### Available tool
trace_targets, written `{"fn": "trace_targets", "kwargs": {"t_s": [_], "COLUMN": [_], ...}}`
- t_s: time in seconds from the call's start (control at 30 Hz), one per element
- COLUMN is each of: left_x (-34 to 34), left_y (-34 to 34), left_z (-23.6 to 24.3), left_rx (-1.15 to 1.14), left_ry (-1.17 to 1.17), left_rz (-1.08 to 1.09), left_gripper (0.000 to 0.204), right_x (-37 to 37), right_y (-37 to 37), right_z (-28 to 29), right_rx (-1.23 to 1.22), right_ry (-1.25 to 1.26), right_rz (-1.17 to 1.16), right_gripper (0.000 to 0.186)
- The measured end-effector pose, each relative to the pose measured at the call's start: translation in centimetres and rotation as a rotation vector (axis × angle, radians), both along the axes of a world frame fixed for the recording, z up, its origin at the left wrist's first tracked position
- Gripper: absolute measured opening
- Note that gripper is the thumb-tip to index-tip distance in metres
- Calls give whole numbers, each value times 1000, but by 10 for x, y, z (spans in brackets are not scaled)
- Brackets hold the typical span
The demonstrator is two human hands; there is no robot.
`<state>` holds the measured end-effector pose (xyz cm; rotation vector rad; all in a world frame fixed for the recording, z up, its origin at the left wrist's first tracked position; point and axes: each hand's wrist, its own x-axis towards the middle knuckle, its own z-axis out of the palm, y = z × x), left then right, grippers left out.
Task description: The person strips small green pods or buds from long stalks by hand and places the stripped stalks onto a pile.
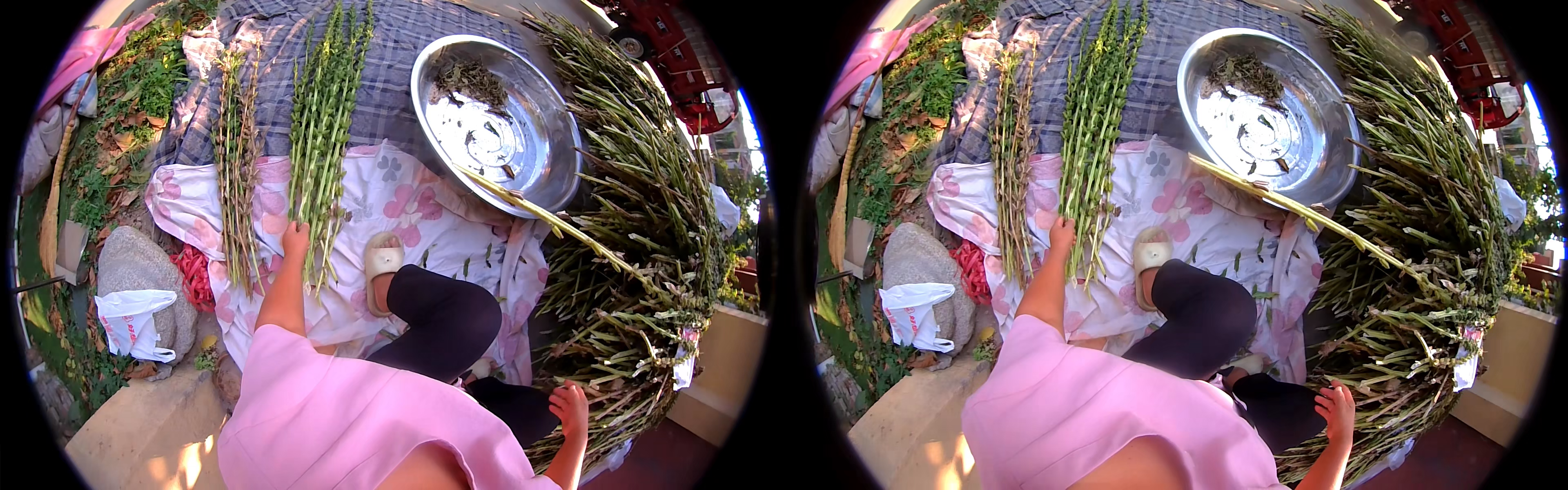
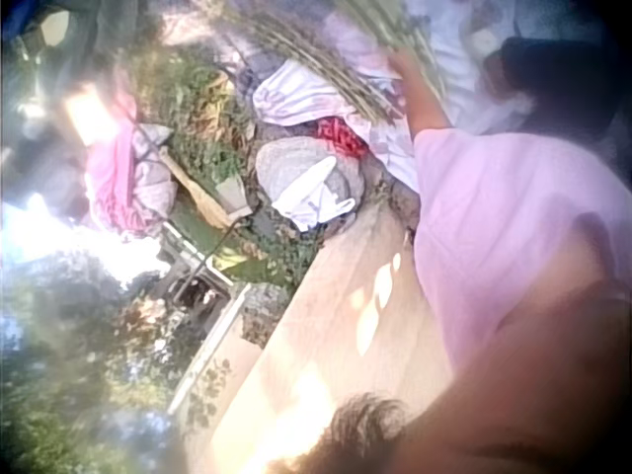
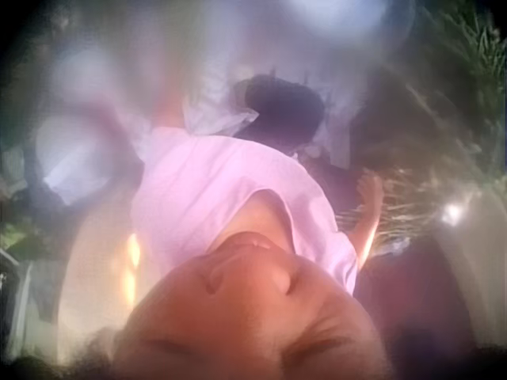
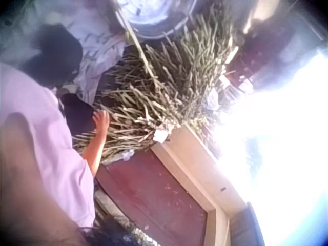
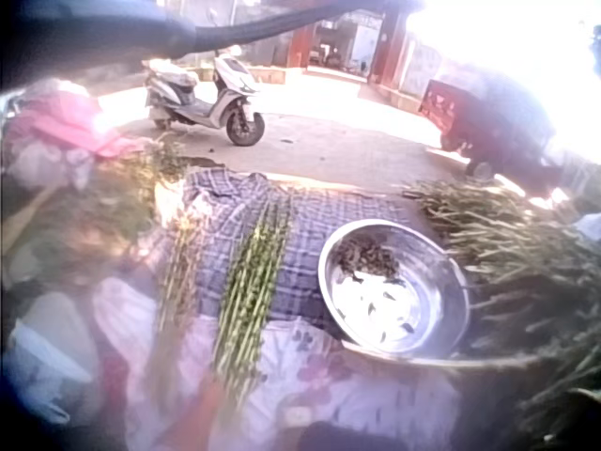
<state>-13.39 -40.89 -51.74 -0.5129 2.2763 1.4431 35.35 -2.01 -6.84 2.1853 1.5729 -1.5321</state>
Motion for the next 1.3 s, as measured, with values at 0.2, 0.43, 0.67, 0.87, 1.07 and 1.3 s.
{"fn": "trace_targets", "kwargs": {"t_s": [0.2,0.43,0.67,0.87,1.07,1.3], "left_x": [-13,-54,-67,59,162,227], "left_y": [-6,41,200,381,559,747], "left_z": [10,57,356,518,585,586], "left_rx": [-511,-468,256,586,575,363], "left_ry": [165,808,1049,1367,1609,1650], "left_rz": [-311,-103,60,-788,-1236,-1336], "left_gripper": [47,39,31,23,23,20], "right_x": [17,49,104,97,107,123], "right_y": [-9,-27,-57,-54,-50,-39], "right_z": [-11,-12,-45,-57,-47,-60], "right_rx": [114,706,888,1082,1081,1004], "right_ry": [-129,-414,-396,-346,-246,-182], "right_rz": [86,401,303,260,214,185], "right_gripper": [39,33,39,33,34,40]}}
